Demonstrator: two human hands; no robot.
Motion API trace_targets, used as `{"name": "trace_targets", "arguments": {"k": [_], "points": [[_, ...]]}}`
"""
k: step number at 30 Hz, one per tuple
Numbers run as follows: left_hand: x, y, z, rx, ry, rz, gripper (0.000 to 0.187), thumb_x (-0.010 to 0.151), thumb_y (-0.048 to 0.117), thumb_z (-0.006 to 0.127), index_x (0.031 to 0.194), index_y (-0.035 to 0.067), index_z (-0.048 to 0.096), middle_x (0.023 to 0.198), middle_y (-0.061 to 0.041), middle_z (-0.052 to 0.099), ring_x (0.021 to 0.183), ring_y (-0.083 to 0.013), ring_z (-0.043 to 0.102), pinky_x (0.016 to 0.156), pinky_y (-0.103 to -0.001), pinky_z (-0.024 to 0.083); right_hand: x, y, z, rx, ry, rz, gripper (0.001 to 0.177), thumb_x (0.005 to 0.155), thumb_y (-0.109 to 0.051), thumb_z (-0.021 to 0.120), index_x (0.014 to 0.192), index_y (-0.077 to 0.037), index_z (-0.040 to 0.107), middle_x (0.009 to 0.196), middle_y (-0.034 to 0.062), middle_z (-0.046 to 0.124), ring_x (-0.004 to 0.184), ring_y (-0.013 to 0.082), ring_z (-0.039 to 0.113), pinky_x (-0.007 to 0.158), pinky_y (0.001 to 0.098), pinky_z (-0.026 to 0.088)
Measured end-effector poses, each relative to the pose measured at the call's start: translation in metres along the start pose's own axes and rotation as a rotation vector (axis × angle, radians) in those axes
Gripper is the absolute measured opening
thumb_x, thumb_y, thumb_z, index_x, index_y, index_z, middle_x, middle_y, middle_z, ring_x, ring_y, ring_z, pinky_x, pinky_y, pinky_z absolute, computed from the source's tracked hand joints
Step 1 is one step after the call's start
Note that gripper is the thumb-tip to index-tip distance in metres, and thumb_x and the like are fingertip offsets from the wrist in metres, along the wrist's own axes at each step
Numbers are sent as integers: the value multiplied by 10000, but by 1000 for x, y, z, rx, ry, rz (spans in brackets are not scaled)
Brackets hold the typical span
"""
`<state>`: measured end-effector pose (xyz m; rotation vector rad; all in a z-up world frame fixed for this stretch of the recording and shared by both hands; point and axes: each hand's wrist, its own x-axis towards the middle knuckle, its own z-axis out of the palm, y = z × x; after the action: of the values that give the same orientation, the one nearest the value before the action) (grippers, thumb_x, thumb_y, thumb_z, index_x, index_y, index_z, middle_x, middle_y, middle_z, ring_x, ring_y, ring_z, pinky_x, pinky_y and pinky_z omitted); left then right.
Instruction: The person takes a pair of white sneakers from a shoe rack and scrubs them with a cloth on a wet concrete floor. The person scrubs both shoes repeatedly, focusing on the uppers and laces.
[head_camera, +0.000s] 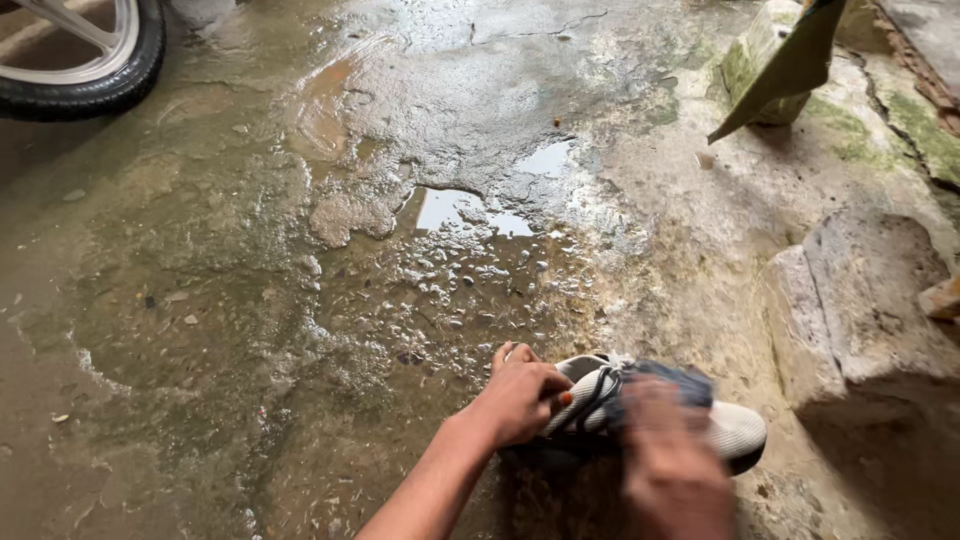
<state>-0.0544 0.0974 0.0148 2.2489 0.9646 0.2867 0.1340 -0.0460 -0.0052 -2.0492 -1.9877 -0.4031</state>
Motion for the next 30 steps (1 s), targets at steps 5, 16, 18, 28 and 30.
{"name": "trace_targets", "arguments": {"k": [5, 16, 18, 28, 30], "points": [[1, 2, -3, 39, -20, -7, 214, 951, 263, 652, 1092, 175, 786, 1079, -36, 744, 1144, -267, 540, 1222, -605, 99, 13, 0, -13, 31, -14, -111, 590, 893, -271, 553, 1470, -197, 453, 1529, -22, 472, 1404, 162, 427, 1219, 563, 156], [-58, 53, -4, 141, -148, -47, 228, 853, 214, 709, 1050, 245, 822, 1019, -35, 743, 1235, -251, 540, 1257, -642, 40, -67, 80, -14, 220, 1, 564, 237, 1004, -174, 608, 1160, -154, 785, 1158, 132, 763, 1212, 353, 668, 1116, 402, 497], [-64, 70, -13, 130, -232, -132, 283, 857, 349, 700, 1090, 223, 800, 1067, -69, 723, 1306, -264, 502, 1243, -662, -1, -62, 93, -23, 326, 39, 805, 247, 1052, -187, 628, 1243, -86, 747, 1098, 217, 735, 1075, 383, 699, 934, 443, 532], [-28, 135, 10, 47, -16, -647, 691, 964, 645, 481, 990, 20, 775, 1106, -153, 712, 1440, -366, 333, 1196, -672, -63, -46, 54, -44, 818, -83, 512, 322, 1086, -109, 501, 1337, -44, 691, 1195, 204, 703, 1073, 330, 648, 912, 434, 503], [-22, 133, 22, 87, 110, -678, 647, 955, 605, 520, 924, 14, 783, 1069, -138, 722, 1399, -343, 368, 1190, -652, -30, -50, 43, -30, 857, -231, 348, 402, 1057, -25, 479, 1422, -102, 628, 1433, 184, 604, 1287, 328, 568, 1072, 439, 439]]}}
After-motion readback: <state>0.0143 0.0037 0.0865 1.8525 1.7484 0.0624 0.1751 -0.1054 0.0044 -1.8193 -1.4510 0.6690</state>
